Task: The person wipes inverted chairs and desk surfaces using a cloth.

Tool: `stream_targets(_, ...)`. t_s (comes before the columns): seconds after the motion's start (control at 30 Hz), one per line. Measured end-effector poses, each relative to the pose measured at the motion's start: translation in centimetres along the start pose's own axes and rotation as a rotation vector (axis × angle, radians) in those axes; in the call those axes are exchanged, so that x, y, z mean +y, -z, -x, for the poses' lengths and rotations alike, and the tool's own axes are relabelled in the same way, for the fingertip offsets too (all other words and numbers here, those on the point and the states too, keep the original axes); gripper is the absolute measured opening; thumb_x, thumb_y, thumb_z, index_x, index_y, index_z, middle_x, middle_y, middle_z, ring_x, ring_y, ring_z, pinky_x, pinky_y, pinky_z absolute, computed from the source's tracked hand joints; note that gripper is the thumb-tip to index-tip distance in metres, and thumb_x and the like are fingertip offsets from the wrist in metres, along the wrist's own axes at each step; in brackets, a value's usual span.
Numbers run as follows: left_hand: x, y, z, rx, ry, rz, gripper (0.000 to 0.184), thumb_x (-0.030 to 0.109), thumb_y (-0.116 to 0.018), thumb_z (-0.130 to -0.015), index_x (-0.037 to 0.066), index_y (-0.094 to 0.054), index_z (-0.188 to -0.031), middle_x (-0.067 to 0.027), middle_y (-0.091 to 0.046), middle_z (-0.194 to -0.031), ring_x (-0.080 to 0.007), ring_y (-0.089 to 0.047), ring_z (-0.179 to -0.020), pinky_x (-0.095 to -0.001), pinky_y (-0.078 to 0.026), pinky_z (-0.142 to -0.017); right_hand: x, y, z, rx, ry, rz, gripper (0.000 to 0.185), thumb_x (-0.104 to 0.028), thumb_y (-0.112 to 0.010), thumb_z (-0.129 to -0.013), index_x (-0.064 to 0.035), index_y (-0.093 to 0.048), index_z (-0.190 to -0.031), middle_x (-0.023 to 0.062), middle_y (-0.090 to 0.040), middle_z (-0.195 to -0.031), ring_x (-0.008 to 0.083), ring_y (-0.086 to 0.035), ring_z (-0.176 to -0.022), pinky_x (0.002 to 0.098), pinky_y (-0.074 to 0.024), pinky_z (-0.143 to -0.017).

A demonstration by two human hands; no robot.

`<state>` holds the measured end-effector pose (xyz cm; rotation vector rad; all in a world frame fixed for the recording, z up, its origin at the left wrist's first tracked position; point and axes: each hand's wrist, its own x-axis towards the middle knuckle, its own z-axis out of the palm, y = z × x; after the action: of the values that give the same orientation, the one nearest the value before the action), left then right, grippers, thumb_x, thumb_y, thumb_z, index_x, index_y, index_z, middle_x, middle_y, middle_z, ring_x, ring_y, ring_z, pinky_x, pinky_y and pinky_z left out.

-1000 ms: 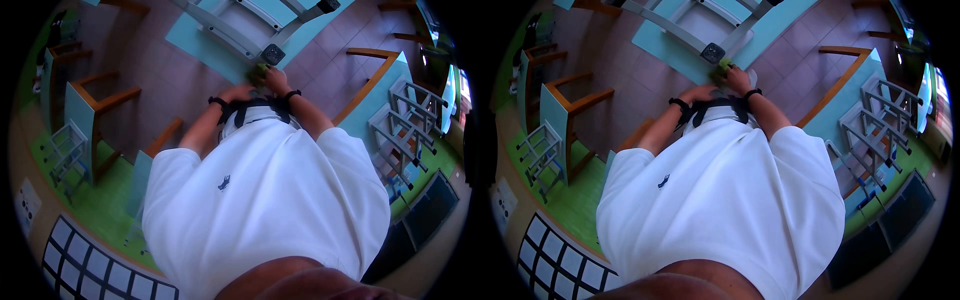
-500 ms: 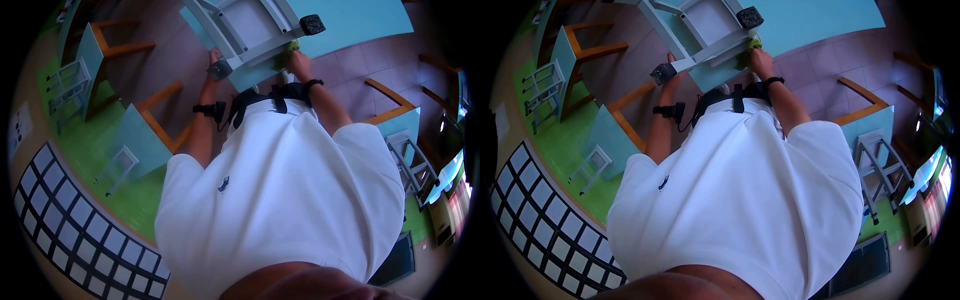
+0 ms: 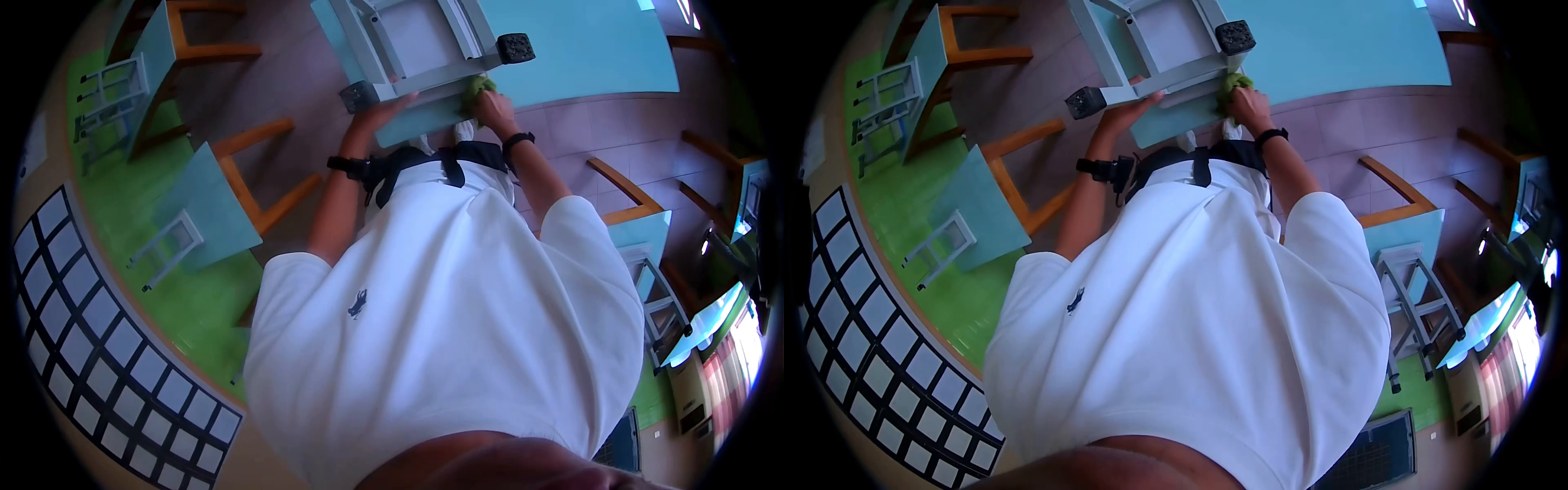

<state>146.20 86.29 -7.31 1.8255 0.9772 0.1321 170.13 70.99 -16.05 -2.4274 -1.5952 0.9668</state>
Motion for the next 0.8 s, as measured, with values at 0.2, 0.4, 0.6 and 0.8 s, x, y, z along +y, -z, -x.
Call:
stream_targets(0.2,-1.0,-0.6,0.7,0.019,0.013,0.118,0.049,0.053,-0.065,-0.084,0.006,-0.059,-0.097,-0.0060,-0.058,-0.089,-0.0174,-0.055,-0.090,-0.0318,-0.044,-0.085,-1.9,-2.5,-0.6,0.061,-0.053,-0.002,0.024,-0.028,-0.060,-0.078,-0.0063,-0.070,-0.079,0.0171,-0.069,-0.084,0.0359,-0.068,-0.075,0.0457,-0.0543,-0.066)
stream_targets(0.4,0.6,-0.2,0.9,0.057,0.027,0.224,0.053,0.038,-0.074,-0.080,0.003,-0.053,-0.114,-0.0077,-0.057,-0.104,-0.0206,-0.057,-0.098,-0.0342,-0.047,-0.087,-7.1,-4.7,-2.1,-0.014,0.196,-0.003,0.019,-0.022,-0.060,-0.077,-0.0054,-0.069,-0.076,0.0199,-0.068,-0.080,0.0360,-0.068,-0.073,0.0457,-0.0545,-0.065)
stream_targets(0.6,0.5,-2.7,1.5,0.356,-0.196,-0.057,0.030,0.023,-0.073,-0.078,0.002,-0.059,-0.094,-0.0165,-0.060,-0.095,-0.0343,-0.057,-0.091,-0.0440,-0.044,-0.087,1.1,-2.6,-1.7,-0.100,-0.143,-0.164,0.034,-0.037,-0.067,-0.076,-0.0037,-0.069,-0.083,0.0213,-0.068,-0.088,0.0387,-0.066,-0.082,0.0479,-0.0531,-0.072)
stream_targets(0.8,-1.7,-3.9,1.3,0.444,-0.221,-0.073,0.027,0.021,-0.072,-0.077,0.002,-0.060,-0.091,-0.0181,-0.060,-0.098,-0.0390,-0.051,-0.101,-0.0475,-0.040,-0.091,3.3,-1.2,0.0,0.120,-0.058,-0.084,0.031,-0.030,-0.064,-0.078,-0.0009,-0.067,-0.085,0.0231,-0.065,-0.095,0.0383,-0.063,-0.090,0.0488,-0.0515,-0.078)
